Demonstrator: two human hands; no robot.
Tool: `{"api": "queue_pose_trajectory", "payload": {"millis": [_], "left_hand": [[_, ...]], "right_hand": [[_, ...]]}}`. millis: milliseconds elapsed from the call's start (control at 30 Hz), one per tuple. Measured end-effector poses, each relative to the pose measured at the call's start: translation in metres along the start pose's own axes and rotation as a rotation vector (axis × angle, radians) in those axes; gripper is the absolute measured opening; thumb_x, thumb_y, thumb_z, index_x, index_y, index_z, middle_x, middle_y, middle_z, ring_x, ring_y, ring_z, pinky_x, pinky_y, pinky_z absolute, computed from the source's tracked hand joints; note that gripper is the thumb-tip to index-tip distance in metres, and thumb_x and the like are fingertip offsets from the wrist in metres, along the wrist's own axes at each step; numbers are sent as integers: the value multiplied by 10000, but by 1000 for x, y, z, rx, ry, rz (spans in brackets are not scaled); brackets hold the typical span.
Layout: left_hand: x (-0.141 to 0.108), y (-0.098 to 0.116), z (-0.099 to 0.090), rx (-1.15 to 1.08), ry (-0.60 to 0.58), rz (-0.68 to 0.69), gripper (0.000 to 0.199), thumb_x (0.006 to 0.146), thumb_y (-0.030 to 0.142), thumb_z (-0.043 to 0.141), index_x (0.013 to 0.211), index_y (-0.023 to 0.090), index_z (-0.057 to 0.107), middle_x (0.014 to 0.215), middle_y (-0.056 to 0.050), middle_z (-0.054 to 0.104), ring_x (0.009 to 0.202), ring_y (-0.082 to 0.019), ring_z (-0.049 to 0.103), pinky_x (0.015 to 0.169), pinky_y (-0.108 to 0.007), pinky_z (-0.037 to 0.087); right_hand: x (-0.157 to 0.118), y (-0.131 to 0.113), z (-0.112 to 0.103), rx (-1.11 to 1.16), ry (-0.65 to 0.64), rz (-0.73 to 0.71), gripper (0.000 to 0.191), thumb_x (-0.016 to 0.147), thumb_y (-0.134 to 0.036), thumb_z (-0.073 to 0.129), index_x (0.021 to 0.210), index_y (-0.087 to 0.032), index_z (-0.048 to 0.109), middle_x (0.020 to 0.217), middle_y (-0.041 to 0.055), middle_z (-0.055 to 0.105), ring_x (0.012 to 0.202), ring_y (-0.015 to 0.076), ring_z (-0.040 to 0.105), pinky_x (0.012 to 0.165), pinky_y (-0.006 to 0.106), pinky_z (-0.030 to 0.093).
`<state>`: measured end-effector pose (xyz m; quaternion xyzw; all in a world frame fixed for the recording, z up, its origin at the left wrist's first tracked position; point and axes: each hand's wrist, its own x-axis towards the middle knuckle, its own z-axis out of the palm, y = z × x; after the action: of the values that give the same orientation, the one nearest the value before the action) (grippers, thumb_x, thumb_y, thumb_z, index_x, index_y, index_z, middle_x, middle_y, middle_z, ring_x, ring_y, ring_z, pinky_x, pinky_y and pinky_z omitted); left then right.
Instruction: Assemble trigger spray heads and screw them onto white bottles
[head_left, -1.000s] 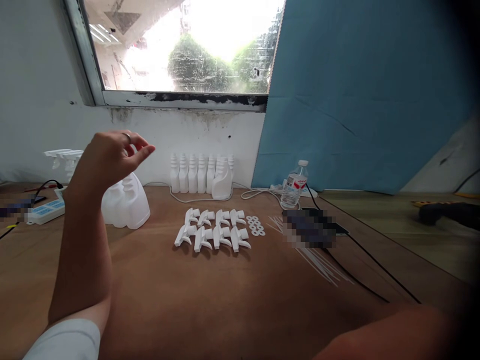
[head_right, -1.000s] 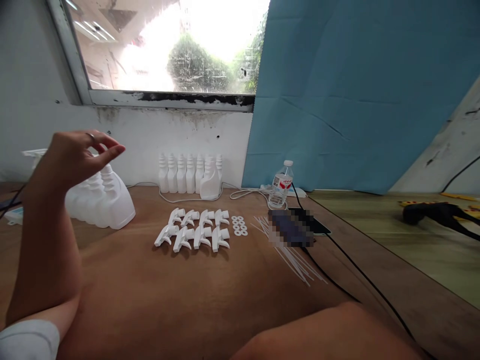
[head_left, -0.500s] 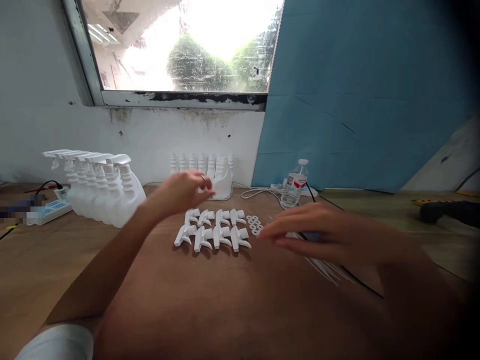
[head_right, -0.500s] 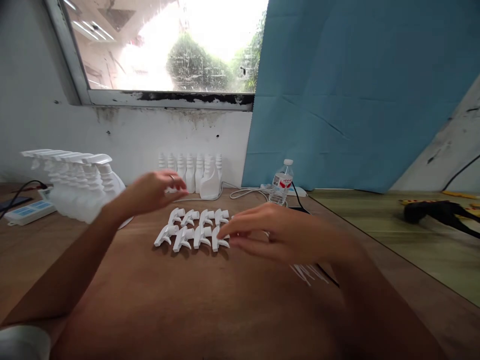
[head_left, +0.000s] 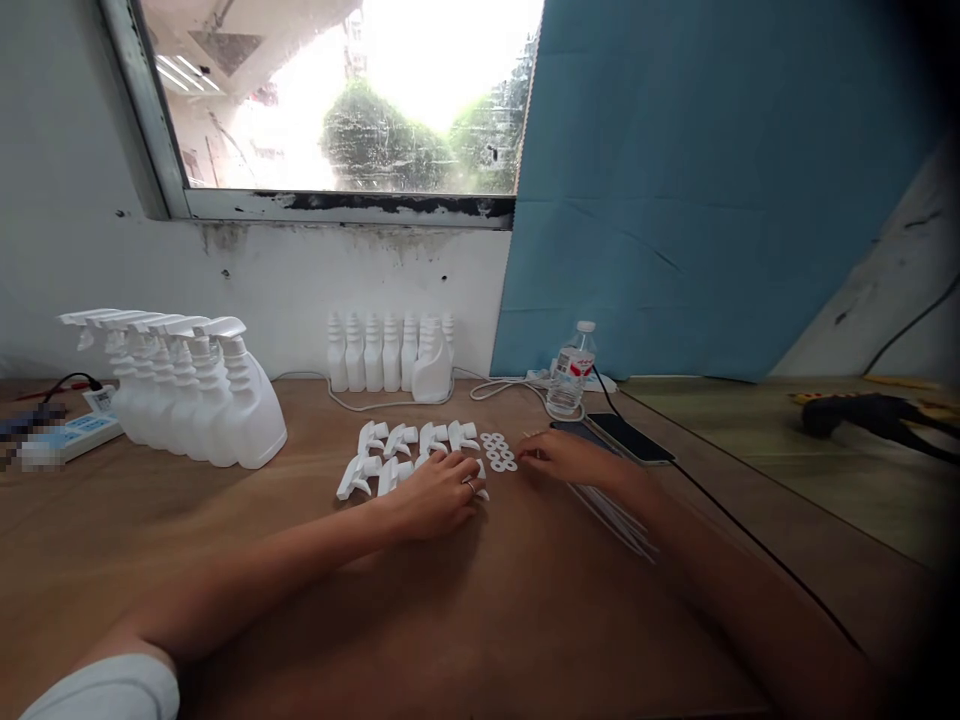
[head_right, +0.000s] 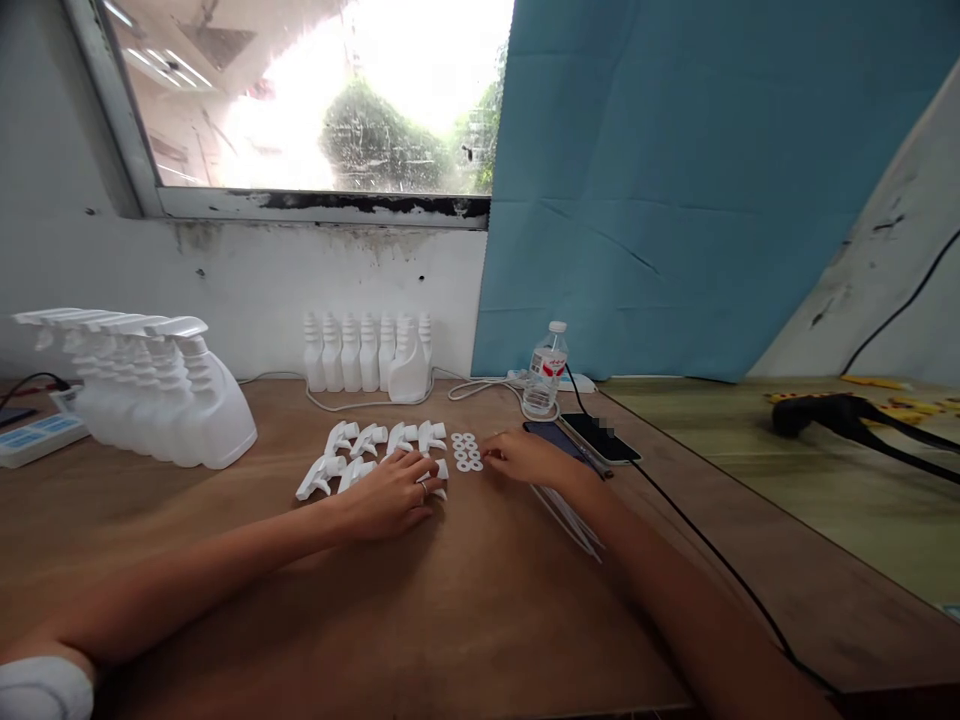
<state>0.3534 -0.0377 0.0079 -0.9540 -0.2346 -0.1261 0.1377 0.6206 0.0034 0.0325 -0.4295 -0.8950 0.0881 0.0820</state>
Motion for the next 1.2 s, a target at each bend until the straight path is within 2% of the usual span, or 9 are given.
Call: {"api": "queue_pose_trajectory", "payload": {"millis": [200,300,400,533,633,867,1000,1133,1200], "left_hand": [[-6,20,-4,-51,59,148,192,920,253,443,1025,151,566,1084,-112,581,951,-214,528,851,-355,406],[-15,33,-7,-180,129,212,185,926,279,438,1031,162,535,1116,-96,587,934,-194,537,855,-334,424],[-25,43,-7,-365,202,213,168,898,265,470,1038,174,487,1117,-83,591,929,-178,549,838,-299,449],[-35,48,-3,-590,258,99,228,806,225,533,1007,192,433,1142,-102,547,974,-178,564,823,-275,475],[-38,48,2,-695,251,-21,230,750,199,551,929,202,406,1098,-95,534,845,-151,571,738,-259,486],[-33,48,11,-793,192,-175,122,788,213,535,866,198,442,910,-44,578,755,-138,544,688,-246,456],[-33,45,15,-858,143,-298,191,805,223,533,991,195,500,858,-31,595,701,-134,534,643,-242,450],[-35,42,13,-910,149,-350,211,830,227,512,1039,193,504,902,-38,604,777,-147,560,685,-246,460],[-37,40,10,-923,137,-366,225,839,224,499,1062,191,501,897,-37,603,781,-146,565,694,-242,462]], "right_hand": [[2,6,14,-28,-29,-14,258,848,-177,468,949,-178,706,922,89,708,827,210,632,738,287,438],[1,6,16,-21,-42,-33,269,855,-169,465,981,-164,702,979,102,693,886,214,625,785,297,437],[1,6,15,-11,-50,-45,234,856,-191,479,924,-158,700,960,102,673,870,207,611,780,298,435],[2,11,18,18,-57,-39,165,833,-221,527,811,-152,676,904,89,648,832,194,593,768,295,431],[4,15,22,46,-55,-17,126,804,-210,554,761,-146,654,853,83,646,798,189,585,754,296,431],[5,7,21,106,27,29,120,765,-211,565,842,-144,628,781,64,625,714,179,564,670,288,427],[2,-10,14,197,71,-19,153,827,-276,531,794,-152,616,801,57,627,727,167,567,686,283,441],[-6,-43,4,427,181,-76,186,843,-345,576,787,-168,590,814,39,612,765,163,574,732,287,465],[-11,-60,1,501,171,-140,176,855,-339,585,804,-171,592,865,43,611,830,164,584,791,293,469]]}}
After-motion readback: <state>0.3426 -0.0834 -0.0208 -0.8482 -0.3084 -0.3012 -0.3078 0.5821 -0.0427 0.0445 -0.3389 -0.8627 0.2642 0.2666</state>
